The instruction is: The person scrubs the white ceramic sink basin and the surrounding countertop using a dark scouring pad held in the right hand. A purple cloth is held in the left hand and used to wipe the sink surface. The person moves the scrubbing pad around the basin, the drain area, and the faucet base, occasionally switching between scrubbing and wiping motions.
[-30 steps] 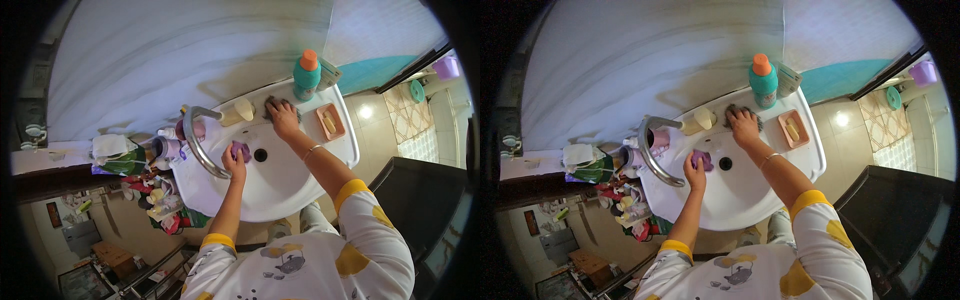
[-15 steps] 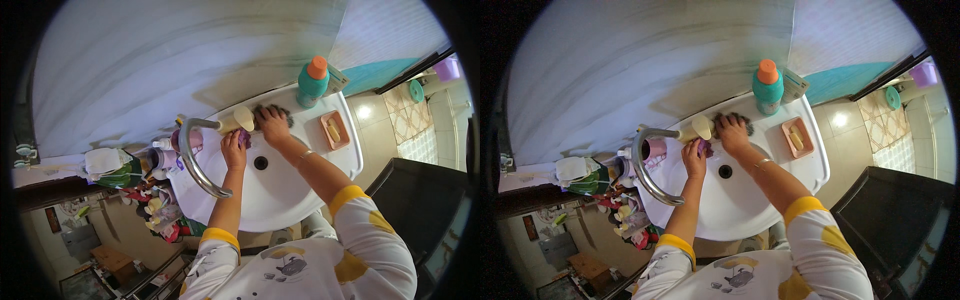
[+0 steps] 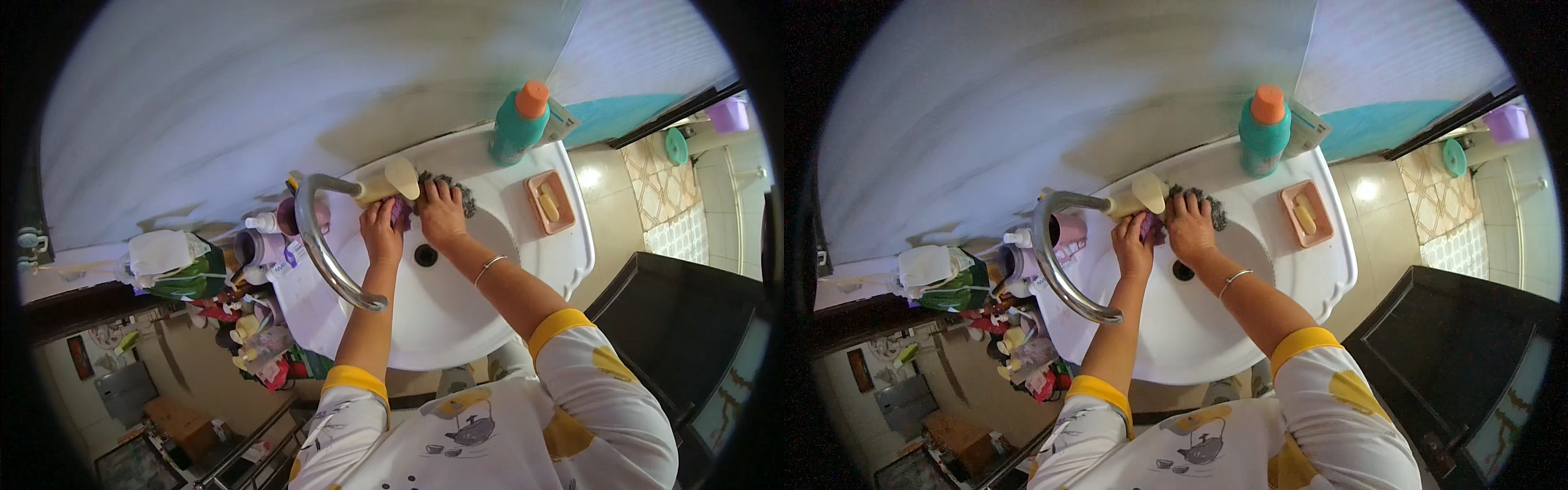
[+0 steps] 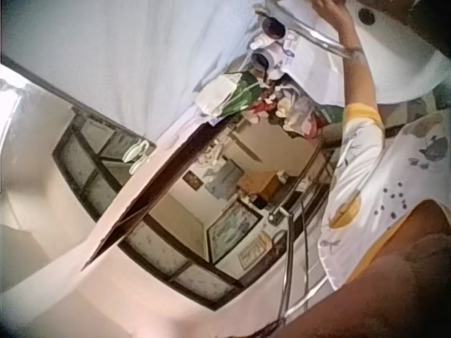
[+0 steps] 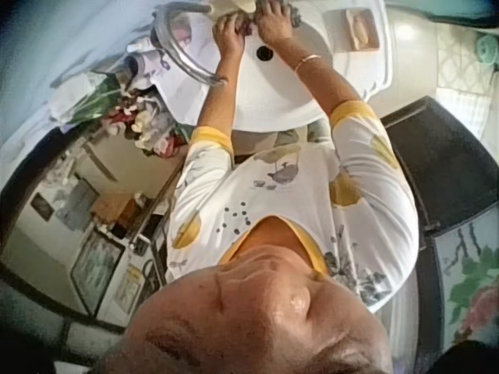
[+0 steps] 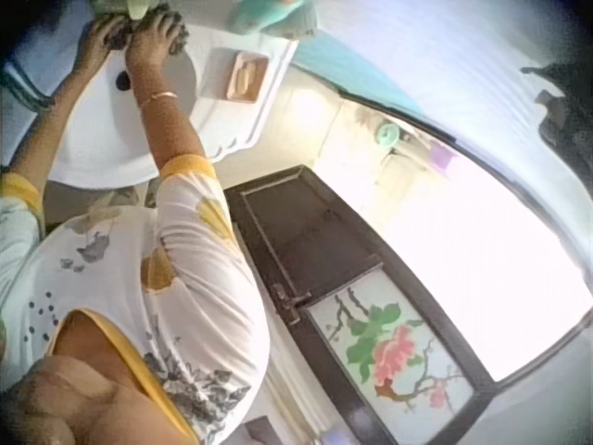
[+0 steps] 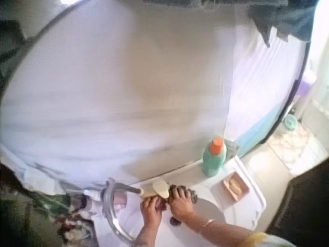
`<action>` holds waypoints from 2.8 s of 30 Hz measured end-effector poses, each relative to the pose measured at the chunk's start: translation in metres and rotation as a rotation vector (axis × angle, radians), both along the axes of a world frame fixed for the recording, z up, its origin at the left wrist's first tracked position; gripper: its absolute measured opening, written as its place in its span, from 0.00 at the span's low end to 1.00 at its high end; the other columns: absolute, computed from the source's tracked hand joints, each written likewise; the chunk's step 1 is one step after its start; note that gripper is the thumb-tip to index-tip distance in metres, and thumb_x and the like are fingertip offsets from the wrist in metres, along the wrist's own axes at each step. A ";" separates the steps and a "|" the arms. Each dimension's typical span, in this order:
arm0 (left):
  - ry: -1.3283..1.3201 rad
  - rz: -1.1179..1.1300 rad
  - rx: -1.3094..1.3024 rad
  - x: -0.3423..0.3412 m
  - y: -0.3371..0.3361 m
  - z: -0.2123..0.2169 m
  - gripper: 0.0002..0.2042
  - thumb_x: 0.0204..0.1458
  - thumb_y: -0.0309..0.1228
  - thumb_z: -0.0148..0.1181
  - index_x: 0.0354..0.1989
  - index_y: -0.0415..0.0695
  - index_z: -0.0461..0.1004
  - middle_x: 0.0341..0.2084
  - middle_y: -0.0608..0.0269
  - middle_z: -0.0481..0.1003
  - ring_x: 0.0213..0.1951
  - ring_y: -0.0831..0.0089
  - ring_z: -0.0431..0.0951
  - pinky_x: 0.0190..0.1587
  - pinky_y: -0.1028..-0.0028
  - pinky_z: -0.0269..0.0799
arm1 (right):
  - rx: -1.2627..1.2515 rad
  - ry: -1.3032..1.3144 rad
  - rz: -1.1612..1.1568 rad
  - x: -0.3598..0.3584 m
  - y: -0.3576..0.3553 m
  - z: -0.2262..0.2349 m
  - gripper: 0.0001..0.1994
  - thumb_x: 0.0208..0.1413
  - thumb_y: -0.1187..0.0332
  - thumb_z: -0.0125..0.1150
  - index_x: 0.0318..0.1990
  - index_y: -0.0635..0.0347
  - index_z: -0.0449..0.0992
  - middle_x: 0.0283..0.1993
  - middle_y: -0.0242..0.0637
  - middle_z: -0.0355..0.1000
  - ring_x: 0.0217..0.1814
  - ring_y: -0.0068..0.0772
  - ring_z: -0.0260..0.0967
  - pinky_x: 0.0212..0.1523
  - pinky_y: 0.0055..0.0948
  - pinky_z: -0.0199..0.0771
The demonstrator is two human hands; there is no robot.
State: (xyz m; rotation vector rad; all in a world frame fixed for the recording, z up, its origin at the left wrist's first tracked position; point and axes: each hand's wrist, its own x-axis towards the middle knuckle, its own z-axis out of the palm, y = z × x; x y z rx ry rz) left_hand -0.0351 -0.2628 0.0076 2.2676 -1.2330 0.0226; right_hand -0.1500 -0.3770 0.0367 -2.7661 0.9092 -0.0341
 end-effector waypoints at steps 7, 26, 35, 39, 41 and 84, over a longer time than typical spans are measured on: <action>0.059 0.014 0.008 0.003 0.004 0.004 0.23 0.42 0.29 0.68 0.50 0.47 0.74 0.49 0.53 0.71 0.51 0.50 0.67 0.55 0.56 0.62 | -0.027 -0.083 -0.001 -0.054 -0.019 0.004 0.27 0.50 0.69 0.53 0.61 0.51 0.67 0.58 0.36 0.63 0.63 0.40 0.56 0.58 0.43 0.55; 0.071 0.071 0.039 0.008 0.024 0.008 0.22 0.45 0.28 0.66 0.52 0.45 0.74 0.50 0.51 0.71 0.52 0.50 0.66 0.57 0.58 0.62 | -0.077 -0.198 -0.032 -0.005 -0.011 -0.011 0.21 0.56 0.66 0.46 0.57 0.52 0.69 0.55 0.39 0.64 0.59 0.41 0.58 0.57 0.43 0.55; 0.095 0.094 0.086 0.007 0.024 0.019 0.22 0.44 0.28 0.66 0.51 0.45 0.74 0.49 0.53 0.72 0.51 0.51 0.68 0.56 0.59 0.63 | 0.008 -0.122 -0.087 -0.034 -0.011 -0.003 0.24 0.53 0.70 0.50 0.60 0.53 0.67 0.59 0.38 0.63 0.63 0.41 0.56 0.59 0.42 0.55; 0.098 0.117 0.097 0.002 0.023 0.018 0.23 0.44 0.28 0.66 0.52 0.46 0.74 0.49 0.53 0.71 0.51 0.51 0.67 0.57 0.59 0.63 | -0.032 -0.085 -0.173 0.000 -0.016 -0.005 0.24 0.52 0.70 0.49 0.60 0.54 0.66 0.61 0.39 0.61 0.66 0.44 0.54 0.62 0.44 0.54; 0.077 0.122 0.089 0.002 0.023 0.015 0.24 0.43 0.27 0.67 0.53 0.46 0.73 0.50 0.54 0.70 0.51 0.51 0.67 0.57 0.59 0.63 | 0.008 -0.075 -0.101 0.013 -0.032 -0.004 0.23 0.53 0.68 0.47 0.60 0.55 0.66 0.61 0.40 0.62 0.66 0.45 0.55 0.62 0.45 0.54; 0.171 0.076 0.110 0.015 0.025 0.012 0.25 0.43 0.29 0.67 0.55 0.49 0.74 0.51 0.51 0.68 0.54 0.52 0.65 0.60 0.57 0.58 | 0.081 -0.064 -0.444 -0.088 0.007 -0.004 0.31 0.54 0.71 0.49 0.67 0.62 0.55 0.73 0.46 0.47 0.74 0.50 0.43 0.72 0.45 0.41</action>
